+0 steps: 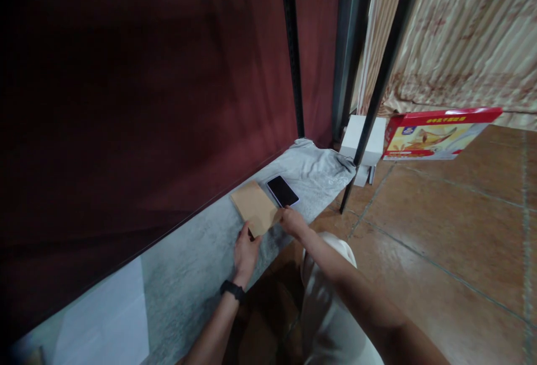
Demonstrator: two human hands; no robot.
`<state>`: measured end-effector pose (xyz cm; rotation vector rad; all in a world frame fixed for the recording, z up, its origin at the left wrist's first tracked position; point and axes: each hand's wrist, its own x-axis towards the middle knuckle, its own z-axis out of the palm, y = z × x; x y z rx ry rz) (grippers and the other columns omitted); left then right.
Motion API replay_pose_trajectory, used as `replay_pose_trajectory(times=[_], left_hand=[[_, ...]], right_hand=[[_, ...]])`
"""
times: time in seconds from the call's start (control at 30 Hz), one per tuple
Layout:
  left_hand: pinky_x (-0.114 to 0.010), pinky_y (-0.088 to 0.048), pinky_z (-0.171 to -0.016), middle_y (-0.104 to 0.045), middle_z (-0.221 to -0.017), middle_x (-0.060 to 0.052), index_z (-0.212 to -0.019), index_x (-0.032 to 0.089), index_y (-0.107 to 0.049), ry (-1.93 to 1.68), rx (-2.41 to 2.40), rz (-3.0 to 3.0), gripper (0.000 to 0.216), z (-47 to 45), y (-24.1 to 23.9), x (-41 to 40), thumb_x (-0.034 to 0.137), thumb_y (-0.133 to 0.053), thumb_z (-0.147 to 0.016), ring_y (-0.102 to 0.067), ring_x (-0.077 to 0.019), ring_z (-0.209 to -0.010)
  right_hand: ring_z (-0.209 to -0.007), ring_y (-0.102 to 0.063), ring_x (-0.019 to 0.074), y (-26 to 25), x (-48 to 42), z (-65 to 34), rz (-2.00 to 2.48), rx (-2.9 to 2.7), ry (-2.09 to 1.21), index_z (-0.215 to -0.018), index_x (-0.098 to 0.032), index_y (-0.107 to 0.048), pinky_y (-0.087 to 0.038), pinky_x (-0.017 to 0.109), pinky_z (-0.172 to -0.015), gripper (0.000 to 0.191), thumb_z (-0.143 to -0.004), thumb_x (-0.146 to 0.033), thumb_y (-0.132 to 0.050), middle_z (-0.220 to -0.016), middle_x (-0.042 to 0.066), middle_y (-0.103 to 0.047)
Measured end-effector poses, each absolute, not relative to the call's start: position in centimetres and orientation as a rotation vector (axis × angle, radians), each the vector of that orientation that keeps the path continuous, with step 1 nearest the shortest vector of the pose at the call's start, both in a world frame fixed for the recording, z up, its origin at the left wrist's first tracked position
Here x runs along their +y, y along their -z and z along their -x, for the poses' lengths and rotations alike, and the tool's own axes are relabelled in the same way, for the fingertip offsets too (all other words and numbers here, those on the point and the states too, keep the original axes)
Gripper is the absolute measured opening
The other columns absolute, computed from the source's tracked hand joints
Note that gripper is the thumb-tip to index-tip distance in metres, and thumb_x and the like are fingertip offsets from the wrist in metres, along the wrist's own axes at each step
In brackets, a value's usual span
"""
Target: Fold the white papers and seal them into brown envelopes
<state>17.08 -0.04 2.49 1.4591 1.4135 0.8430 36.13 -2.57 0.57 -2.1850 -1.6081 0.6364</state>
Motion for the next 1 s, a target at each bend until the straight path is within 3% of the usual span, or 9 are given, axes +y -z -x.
replay_pose_trajectory(times=[0.27,0.47,0.73,0.83,1.0], left_hand=[[-0.034,-0.045,-0.091,-0.07,-0.113,-0.017,-0.117,0.011,-0.07,-0.789,1.389,-1.82,0.044,-17.0,-2.8,0.2,0.002,-0.073,-0.073,-0.066,-0.0287,-0.102],[-0.034,-0.05,-0.089,-0.071,-0.111,-0.016,-0.111,0.014,-0.072,-0.728,1.458,-1.955,0.033,-17.3,-2.8,-0.4,0.006,-0.071,-0.079,-0.068,-0.03,-0.104],[-0.03,-0.054,-0.079,-0.07,-0.118,-0.012,-0.117,0.017,-0.067,-0.195,1.631,-2.445,0.025,-17.4,-3.2,-1.1,0.015,-0.054,-0.096,-0.071,-0.0235,-0.099],[-0.031,-0.054,-0.079,-0.069,-0.119,-0.012,-0.115,0.018,-0.067,-0.201,1.634,-2.44,0.025,-17.4,-2.9,-1.2,0.014,-0.053,-0.095,-0.07,-0.024,-0.101],[-0.036,-0.05,-0.088,-0.069,-0.118,-0.014,-0.117,0.018,-0.064,-0.506,1.563,-2.122,0.026,-16.9,-2.1,-1.2,0.017,-0.059,-0.092,-0.067,-0.0277,-0.108]], right_hand=[[-0.104,-0.067,0.0228,-1.1,-2.1,-36.1,2.203,-1.665,-0.648,-0.11,-0.012,-0.069,-0.045,0.025,-0.086,0.024,-0.093,-0.013,-0.052,-0.114,0.016,-0.07],[-0.104,-0.068,0.024,-1.2,-1.9,-36.1,2.242,-1.672,-0.639,-0.111,-0.011,-0.069,-0.047,0.027,-0.085,0.025,-0.092,-0.011,-0.052,-0.116,0.016,-0.069],[-0.109,-0.068,0.0239,-1.3,-2.0,-35.8,2.274,-1.724,-0.581,-0.114,-0.01,-0.067,-0.047,0.027,-0.092,0.029,-0.091,-0.007,-0.048,-0.116,0.018,-0.07],[-0.109,-0.068,0.0241,-1.2,-2.0,-35.6,2.286,-1.733,-0.56,-0.115,-0.008,-0.066,-0.048,0.027,-0.092,0.03,-0.092,-0.007,-0.046,-0.116,0.019,-0.07],[-0.108,-0.068,0.023,-1.1,-2.1,-35.4,2.304,-1.705,-0.532,-0.127,-0.01,-0.06,-0.049,0.027,-0.091,0.039,-0.09,-0.007,-0.049,-0.12,0.017,-0.068]])
